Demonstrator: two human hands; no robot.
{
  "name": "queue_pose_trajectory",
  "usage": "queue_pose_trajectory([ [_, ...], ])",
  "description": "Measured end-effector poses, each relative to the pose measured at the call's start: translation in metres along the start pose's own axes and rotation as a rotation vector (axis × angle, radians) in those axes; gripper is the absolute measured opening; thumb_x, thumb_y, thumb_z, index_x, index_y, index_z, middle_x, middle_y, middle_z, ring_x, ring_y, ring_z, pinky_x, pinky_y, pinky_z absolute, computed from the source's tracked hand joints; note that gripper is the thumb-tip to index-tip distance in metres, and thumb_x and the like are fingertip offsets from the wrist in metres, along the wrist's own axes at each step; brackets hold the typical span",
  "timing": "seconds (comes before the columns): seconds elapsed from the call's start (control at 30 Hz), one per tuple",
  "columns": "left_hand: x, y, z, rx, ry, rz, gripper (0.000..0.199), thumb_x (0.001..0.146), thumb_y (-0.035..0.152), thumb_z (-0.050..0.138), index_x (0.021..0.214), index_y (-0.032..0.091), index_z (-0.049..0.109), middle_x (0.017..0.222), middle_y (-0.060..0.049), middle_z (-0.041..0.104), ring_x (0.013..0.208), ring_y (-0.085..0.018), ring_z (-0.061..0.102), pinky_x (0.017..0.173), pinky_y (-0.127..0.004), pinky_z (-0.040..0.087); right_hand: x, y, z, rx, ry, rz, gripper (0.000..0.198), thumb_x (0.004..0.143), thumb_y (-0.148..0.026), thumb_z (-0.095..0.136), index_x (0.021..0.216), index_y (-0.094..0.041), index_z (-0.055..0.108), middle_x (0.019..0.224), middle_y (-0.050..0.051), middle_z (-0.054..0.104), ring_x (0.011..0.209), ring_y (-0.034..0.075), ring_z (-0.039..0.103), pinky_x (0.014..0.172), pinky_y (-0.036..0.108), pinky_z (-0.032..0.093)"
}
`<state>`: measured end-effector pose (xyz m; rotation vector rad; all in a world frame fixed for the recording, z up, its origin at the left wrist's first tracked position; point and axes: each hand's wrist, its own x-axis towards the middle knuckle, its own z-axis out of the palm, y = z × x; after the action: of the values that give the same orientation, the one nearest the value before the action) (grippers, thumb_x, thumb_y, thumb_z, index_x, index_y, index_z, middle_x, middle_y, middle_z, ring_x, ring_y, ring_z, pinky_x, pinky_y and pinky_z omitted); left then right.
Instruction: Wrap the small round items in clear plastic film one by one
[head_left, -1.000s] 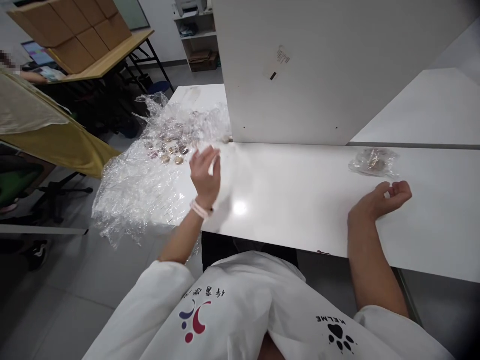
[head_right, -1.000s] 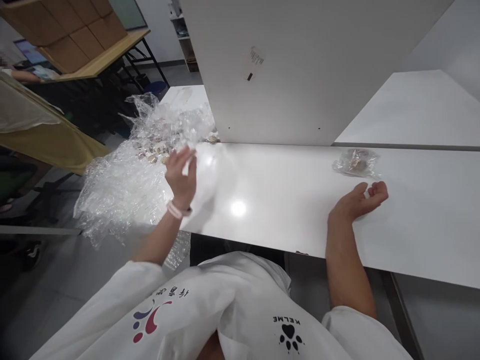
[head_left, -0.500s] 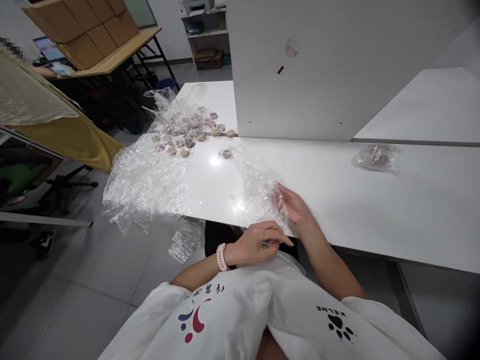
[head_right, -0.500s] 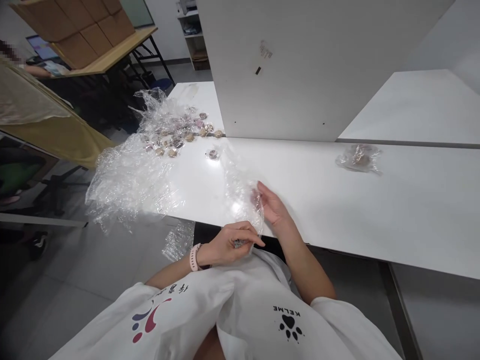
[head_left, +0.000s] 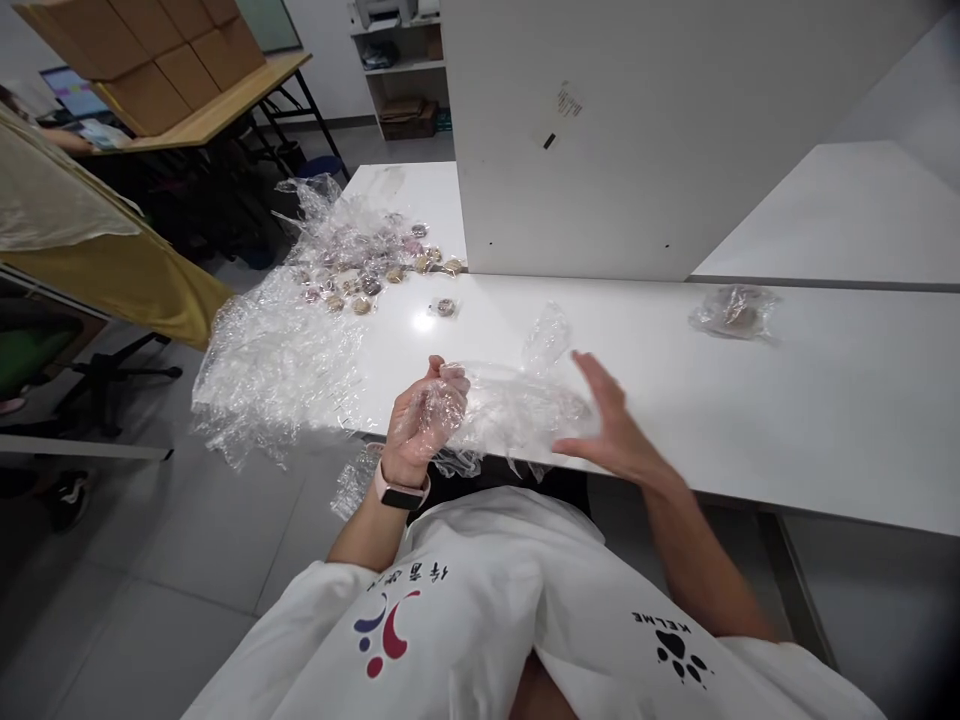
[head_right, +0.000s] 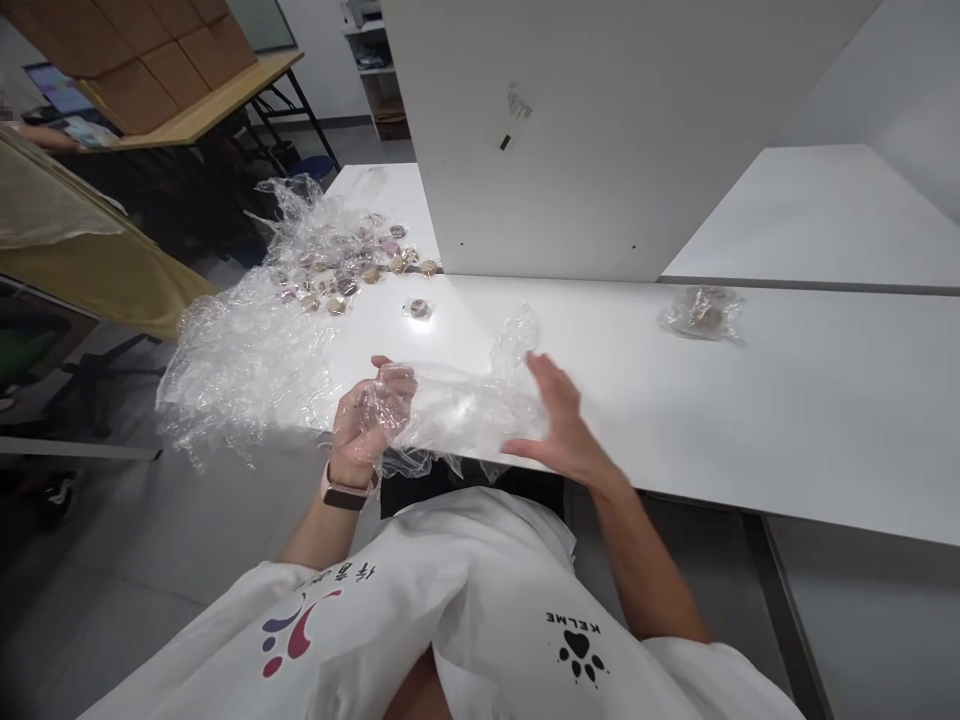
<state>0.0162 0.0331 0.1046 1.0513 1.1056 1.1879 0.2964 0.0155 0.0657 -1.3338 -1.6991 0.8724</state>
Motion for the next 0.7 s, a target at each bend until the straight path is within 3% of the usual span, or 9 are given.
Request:
queue_pose_trajectory([
  [0.1,0.011,0.019,-0.001,0.079,-0.001,0.117,0.049,0.098,0.059,0.037,0.132,0.029,0.057,0.121,-0.009,0.061,0.12,-0.024,0.059,0.093,-0.04,0.057,0.009,-0.01,0.038,0.253,-0.048,0.192,0.048,0.079,-0.06,0.066,0.112,-0.025,0.066,0.104,0.006,0.067,0.1,0.024,0.063,0.091,0.046,0.052],
  [0.17,0.012,0.03,0.0,0.196,0.016,0.189,0.058,0.099,0.062,0.034,0.148,0.032,0.039,0.136,-0.008,0.056,0.136,-0.026,0.049,0.102,-0.044,0.052,0.016,-0.021,0.046,0.528,0.061,0.279,0.039,0.085,-0.06,0.06,0.102,-0.025,0.066,0.081,0.001,0.063,0.072,0.016,0.061,0.071,0.036,0.056],
  [0.27,0.0,0.028,0.011,0.32,-0.001,0.168,0.07,0.097,0.065,0.038,0.157,0.035,0.018,0.151,-0.008,0.046,0.142,-0.026,0.041,0.106,-0.042,0.049,0.023,-0.038,0.039,0.731,0.253,0.286,0.039,0.082,-0.061,0.063,0.1,-0.026,0.063,0.075,-0.002,0.057,0.062,0.012,0.055,0.057,0.028,0.054],
  [0.33,-0.015,0.013,0.025,0.273,-0.099,0.124,0.078,0.092,0.067,0.048,0.157,0.033,0.02,0.153,-0.011,0.043,0.141,-0.026,0.044,0.104,-0.041,0.05,0.023,-0.045,0.034,0.755,0.272,0.292,0.041,0.083,-0.063,0.06,0.098,-0.025,0.062,0.077,-0.001,0.058,0.064,0.013,0.057,0.057,0.029,0.055],
  [0.43,-0.029,-0.014,0.049,0.092,-0.204,0.115,0.079,0.08,0.062,0.069,0.147,0.028,0.044,0.148,-0.013,0.051,0.133,-0.028,0.052,0.102,-0.04,0.051,0.019,-0.043,0.035,0.796,0.1,0.436,0.042,0.083,-0.061,0.061,0.098,-0.022,0.064,0.082,0.003,0.065,0.067,0.016,0.063,0.058,0.031,0.056],
  [0.5,-0.029,-0.024,0.059,-0.011,-0.097,0.112,0.052,0.082,0.055,0.07,0.122,0.022,0.065,0.128,-0.012,0.066,0.119,-0.026,0.063,0.097,-0.037,0.053,0.014,-0.037,0.034,0.879,-0.003,0.556,0.043,0.083,-0.058,0.063,0.105,-0.022,0.065,0.095,0.007,0.07,0.077,0.02,0.068,0.062,0.033,0.058],
  [0.57,-0.023,-0.027,0.061,-0.084,0.083,0.102,0.036,0.087,0.052,0.066,0.097,0.018,0.072,0.101,-0.01,0.074,0.095,-0.021,0.07,0.083,-0.033,0.057,0.007,-0.03,0.027,0.979,0.026,0.6,0.05,0.085,-0.062,0.057,0.116,-0.023,0.063,0.114,0.01,0.069,0.098,0.025,0.069,0.072,0.037,0.06],
  [0.63,-0.018,-0.027,0.06,-0.127,0.217,0.107,0.034,0.087,0.051,0.065,0.09,0.018,0.071,0.088,-0.006,0.073,0.076,-0.016,0.069,0.067,-0.027,0.057,-0.006,-0.028,0.014,1.019,0.146,0.555,0.063,0.088,-0.073,0.043,0.126,-0.025,0.059,0.131,0.01,0.063,0.119,0.027,0.062,0.087,0.043,0.059],
  [0.7,-0.018,-0.025,0.06,-0.134,0.275,0.133,0.032,0.086,0.051,0.067,0.092,0.019,0.071,0.09,-0.005,0.072,0.073,-0.014,0.067,0.06,-0.025,0.056,-0.021,-0.031,0.005,0.933,0.216,0.44,0.073,0.086,-0.08,0.037,0.136,-0.03,0.052,0.143,0.009,0.054,0.132,0.028,0.052,0.1,0.048,0.052],
])
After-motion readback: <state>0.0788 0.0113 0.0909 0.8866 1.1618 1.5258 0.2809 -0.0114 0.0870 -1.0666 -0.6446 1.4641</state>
